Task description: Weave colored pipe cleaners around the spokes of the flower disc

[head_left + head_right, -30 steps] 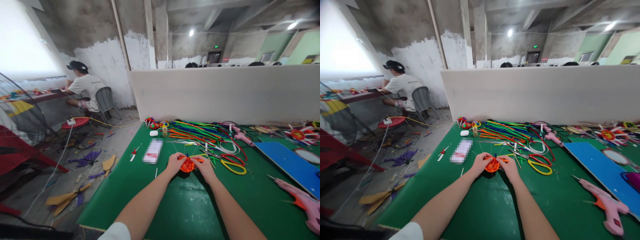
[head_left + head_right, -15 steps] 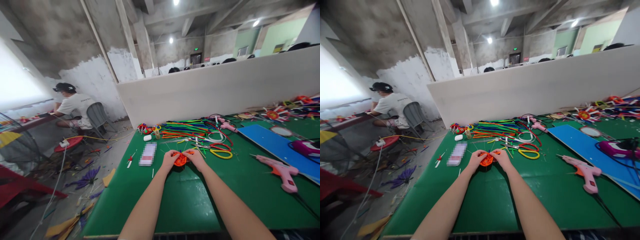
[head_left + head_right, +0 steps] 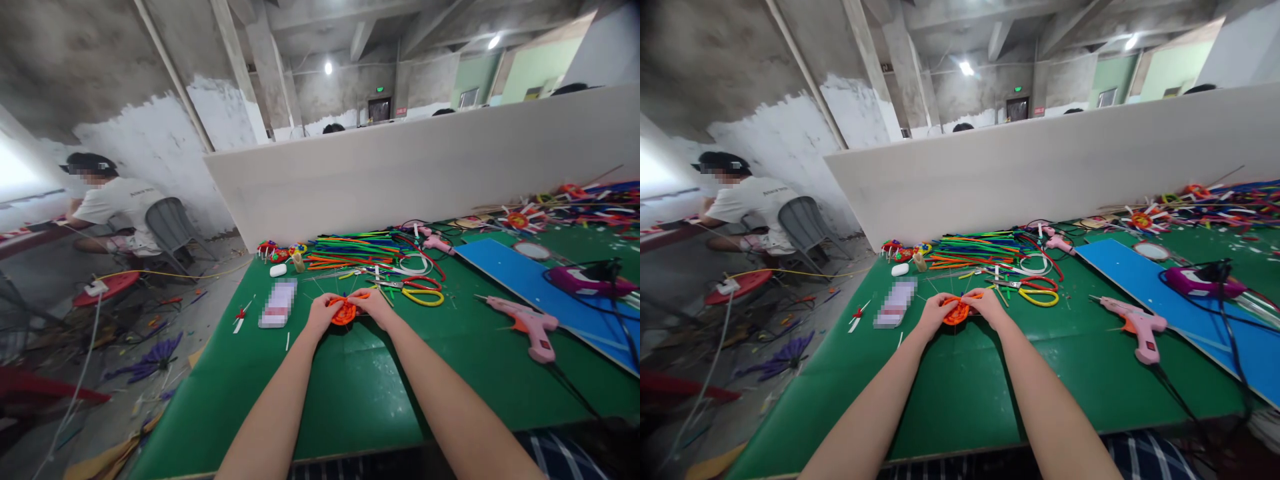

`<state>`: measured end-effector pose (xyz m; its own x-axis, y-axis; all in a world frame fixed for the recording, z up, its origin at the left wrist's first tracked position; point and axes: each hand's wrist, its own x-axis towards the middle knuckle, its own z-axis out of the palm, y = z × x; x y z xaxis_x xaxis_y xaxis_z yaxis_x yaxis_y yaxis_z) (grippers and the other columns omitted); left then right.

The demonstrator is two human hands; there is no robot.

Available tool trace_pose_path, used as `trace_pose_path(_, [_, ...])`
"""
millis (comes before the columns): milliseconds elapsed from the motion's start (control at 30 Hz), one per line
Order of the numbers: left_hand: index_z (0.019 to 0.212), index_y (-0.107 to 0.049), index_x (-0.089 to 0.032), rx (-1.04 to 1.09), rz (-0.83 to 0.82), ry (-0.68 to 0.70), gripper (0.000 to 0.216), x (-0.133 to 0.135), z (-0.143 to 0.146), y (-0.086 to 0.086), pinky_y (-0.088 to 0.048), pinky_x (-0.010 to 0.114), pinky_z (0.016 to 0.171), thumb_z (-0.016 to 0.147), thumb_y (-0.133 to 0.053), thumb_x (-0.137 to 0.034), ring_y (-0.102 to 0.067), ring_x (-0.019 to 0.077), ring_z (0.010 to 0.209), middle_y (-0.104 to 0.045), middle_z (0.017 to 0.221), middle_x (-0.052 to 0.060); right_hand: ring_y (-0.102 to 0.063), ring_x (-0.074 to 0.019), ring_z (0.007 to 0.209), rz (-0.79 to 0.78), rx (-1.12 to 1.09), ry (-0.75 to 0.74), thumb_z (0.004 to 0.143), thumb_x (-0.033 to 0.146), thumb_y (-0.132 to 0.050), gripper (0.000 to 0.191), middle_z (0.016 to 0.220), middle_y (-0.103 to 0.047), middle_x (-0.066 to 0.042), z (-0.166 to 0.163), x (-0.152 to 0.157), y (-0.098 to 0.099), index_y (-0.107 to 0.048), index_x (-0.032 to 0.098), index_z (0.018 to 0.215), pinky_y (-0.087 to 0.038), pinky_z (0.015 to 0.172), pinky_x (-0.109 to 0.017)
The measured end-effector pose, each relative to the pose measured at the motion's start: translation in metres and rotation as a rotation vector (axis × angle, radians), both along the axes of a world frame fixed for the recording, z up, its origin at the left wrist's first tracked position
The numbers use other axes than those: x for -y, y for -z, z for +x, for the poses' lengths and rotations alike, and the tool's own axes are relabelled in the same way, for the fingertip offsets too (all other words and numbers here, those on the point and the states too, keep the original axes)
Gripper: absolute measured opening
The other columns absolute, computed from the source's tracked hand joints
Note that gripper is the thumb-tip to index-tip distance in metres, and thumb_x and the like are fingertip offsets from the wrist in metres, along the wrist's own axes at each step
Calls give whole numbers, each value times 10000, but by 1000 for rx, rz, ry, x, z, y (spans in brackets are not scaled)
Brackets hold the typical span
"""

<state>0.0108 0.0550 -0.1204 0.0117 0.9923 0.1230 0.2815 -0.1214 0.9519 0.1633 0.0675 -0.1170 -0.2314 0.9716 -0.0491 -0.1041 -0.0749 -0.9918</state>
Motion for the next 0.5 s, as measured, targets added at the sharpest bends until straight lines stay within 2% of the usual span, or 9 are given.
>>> trace_pose_path(133, [764,-601,-132,-20,12,-11,229,6,4,-8,-448,276,671,621,-573,-310,-565,154,705,-613,758,54,-490,-69,424,15,-15,-6,539,329,-642,227,529,-574,6,2,-1,-1,-601,134,646,-432,445,-208])
trace_pose_path(200, [882,-574,-136,45,-3,25,302,9,4,-11,-445,292,691,641,-560,-317,-567,162,734,-607,805,62,-489,-72,423,5,-49,13,539,338,-641,234,522,-569,9,3,-3,-1,-592,136,647,-420,434,-206])
trace_pose_path(267, [1078,-465,-157,159,-15,62,432,13,1,-14,-439,319,729,682,-522,-320,-564,176,811,-587,911,80,-504,-81,441,-20,-101,32,537,345,-642,244,533,-571,8,4,-4,1,-584,139,653,-419,440,-210])
trace_pose_path(333, [1174,-367,-175,223,67,26,496,18,-4,-22,-396,342,822,710,-493,-299,-506,192,968,-519,1071,100,-524,-93,470,-36,-155,50,534,348,-645,252,558,-579,3,6,-7,3,-579,140,660,-423,457,-217])
trace_pose_path(400, [1203,-331,-201,205,252,-69,492,26,-9,-39,-306,357,921,734,-466,-263,-388,194,1111,-421,1198,90,-537,-103,497,-30,-190,54,534,348,-647,258,581,-585,-4,7,-10,4,-580,140,670,-429,476,-226])
trace_pose_path(467, [1182,-356,-206,151,453,-189,464,40,-8,-67,-265,364,953,733,-471,-220,-335,193,1151,-390,1224,78,-541,-108,509,-22,-201,51,536,348,-646,262,592,-588,-9,6,-12,6,-583,139,681,-431,487,-231])
trace_pose_path(500, [1149,-392,-201,125,538,-239,432,50,-5,-85,-278,368,947,726,-481,-199,-363,193,1128,-412,1200,76,-541,-108,508,-22,-199,48,537,348,-646,263,592,-587,-9,6,-12,6,-583,138,682,-432,487,-233])
